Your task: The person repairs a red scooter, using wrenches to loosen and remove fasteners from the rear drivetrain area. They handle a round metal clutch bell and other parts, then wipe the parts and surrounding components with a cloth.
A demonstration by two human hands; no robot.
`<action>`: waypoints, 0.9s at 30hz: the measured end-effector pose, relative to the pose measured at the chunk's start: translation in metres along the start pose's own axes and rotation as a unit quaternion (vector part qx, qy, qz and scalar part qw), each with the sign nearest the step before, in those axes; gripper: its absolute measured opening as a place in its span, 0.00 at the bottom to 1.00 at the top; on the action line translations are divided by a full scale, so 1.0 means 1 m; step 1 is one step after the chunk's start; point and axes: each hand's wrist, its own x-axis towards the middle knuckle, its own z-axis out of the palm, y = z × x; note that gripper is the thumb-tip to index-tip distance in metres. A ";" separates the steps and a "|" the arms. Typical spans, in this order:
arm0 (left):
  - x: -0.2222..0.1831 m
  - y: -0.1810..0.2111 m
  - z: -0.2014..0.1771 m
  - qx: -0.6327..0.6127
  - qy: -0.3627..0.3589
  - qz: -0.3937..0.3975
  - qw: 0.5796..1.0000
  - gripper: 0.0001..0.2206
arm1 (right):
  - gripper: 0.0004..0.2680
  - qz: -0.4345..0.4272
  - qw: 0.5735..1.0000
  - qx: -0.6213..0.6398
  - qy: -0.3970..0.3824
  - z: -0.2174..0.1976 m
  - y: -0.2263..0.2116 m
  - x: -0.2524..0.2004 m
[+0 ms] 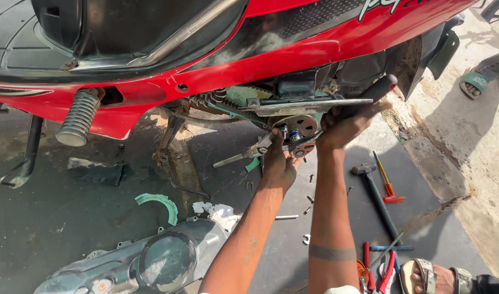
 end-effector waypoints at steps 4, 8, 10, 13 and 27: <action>0.013 -0.002 -0.005 0.001 -0.081 0.033 0.996 0.29 | 0.28 -0.002 0.987 0.015 0.163 -0.052 0.019 0.017; 0.043 -0.016 -0.023 0.025 -0.028 0.048 0.998 0.29 | 0.23 0.185 0.875 0.123 0.429 -0.127 0.059 0.037; 0.028 -0.008 -0.008 -0.010 -0.024 0.032 0.999 0.28 | 0.22 0.176 0.881 0.121 0.421 -0.115 0.057 0.032; 0.010 0.001 -0.005 0.008 0.015 0.011 1.000 0.27 | 0.23 0.102 0.922 0.014 0.373 -0.069 0.033 0.019; -0.002 0.003 0.006 -0.020 -0.062 0.020 0.998 0.28 | 0.21 0.297 0.826 0.318 0.359 -0.198 0.116 0.044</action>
